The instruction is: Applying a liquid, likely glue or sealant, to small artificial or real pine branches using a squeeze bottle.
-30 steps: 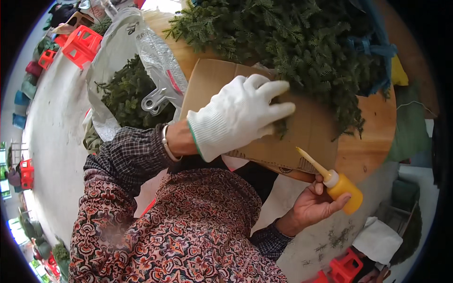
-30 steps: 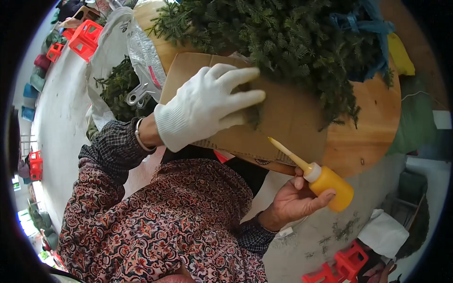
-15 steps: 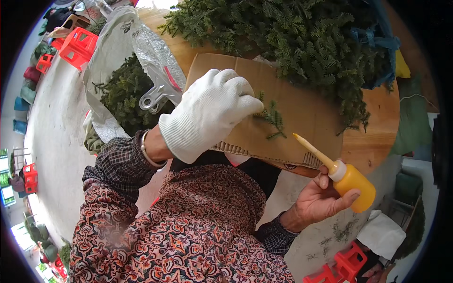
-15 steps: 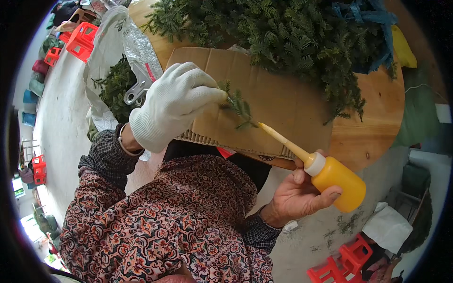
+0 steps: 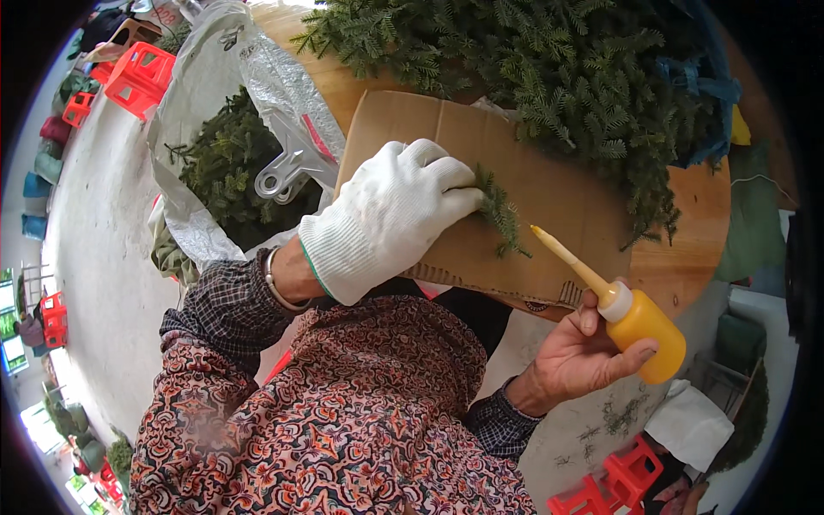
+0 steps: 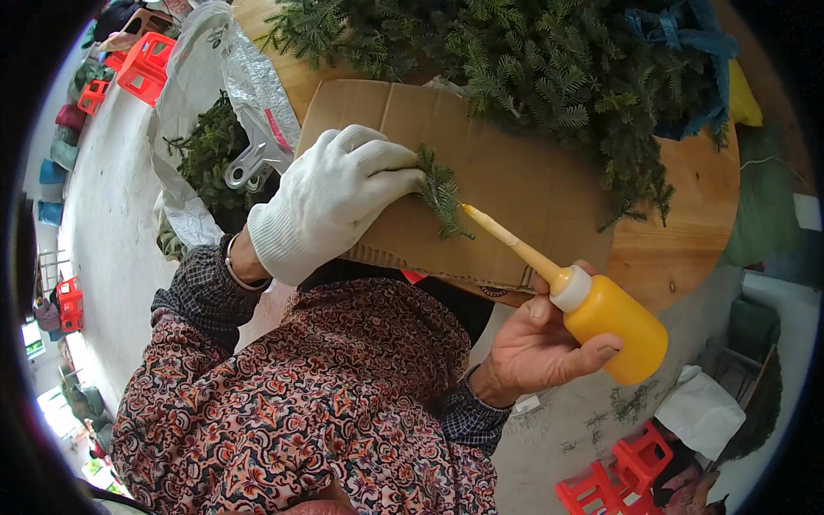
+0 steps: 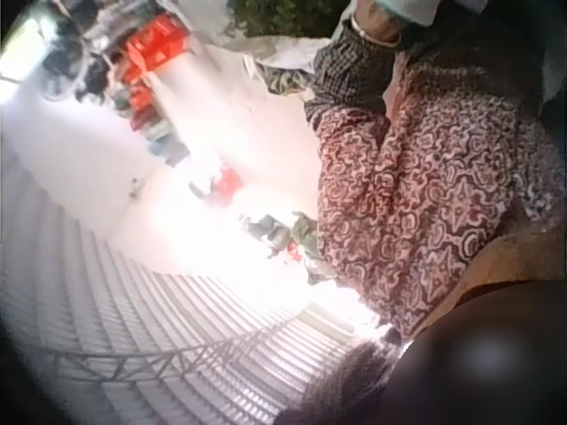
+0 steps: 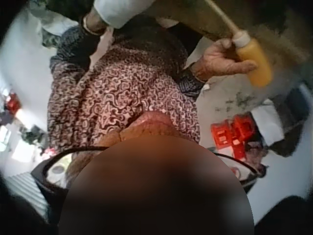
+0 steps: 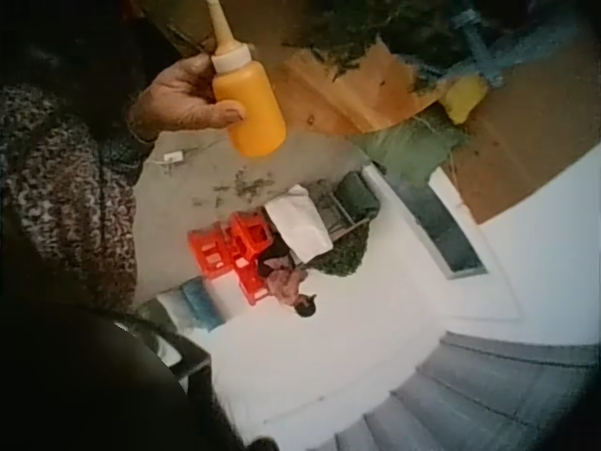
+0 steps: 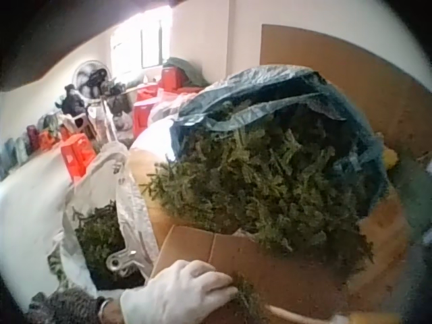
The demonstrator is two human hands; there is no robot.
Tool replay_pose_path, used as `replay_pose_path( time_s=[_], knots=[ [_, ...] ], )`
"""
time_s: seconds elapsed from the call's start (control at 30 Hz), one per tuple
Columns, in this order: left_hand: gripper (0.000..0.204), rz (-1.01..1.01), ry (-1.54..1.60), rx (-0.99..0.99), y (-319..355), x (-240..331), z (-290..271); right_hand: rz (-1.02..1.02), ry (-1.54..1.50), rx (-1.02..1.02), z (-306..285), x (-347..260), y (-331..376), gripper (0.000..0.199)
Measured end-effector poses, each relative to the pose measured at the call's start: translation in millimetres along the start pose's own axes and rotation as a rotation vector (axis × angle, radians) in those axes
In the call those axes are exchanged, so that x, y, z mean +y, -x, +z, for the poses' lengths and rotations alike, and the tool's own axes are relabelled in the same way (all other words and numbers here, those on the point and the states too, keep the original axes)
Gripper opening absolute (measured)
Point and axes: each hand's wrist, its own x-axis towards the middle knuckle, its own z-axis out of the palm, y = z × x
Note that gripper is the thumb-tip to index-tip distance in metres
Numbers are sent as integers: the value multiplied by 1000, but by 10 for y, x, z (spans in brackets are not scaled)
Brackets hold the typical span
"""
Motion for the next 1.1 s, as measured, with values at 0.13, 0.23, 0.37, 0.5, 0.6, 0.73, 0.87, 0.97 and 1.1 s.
replay_pose_path(
  time_s=[0.13,0.23,0.37,0.5,0.6,0.73,0.87,0.97,1.1],
  knots=[
    [24,-15,-3,82,56,65,-38,-30,-21,-11,4,-2,20,60],
    [27,-16,40,56,67,102,-75,-32,-33,-27,-64,-9,29,61],
    [31,-23,58,-13,89,135,-101,-64,3,-35,-71,18,17,64],
    [36,-26,-9,-140,99,154,-108,-164,152,0,-5,80,4,68],
    [35,-42,-44,-156,92,172,-88,-179,256,-90,26,78,21,72],
    [33,-25,-53,-94,77,176,-64,-280,391,-174,87,124,86,74],
    [30,-5,-47,-22,63,169,-43,-431,501,-256,85,150,116,71],
    [30,-5,-38,-4,63,160,-34,-600,523,-338,37,160,131,63],
    [30,-4,-36,-24,53,161,-40,-456,436,-281,38,211,121,62]
  ],
)
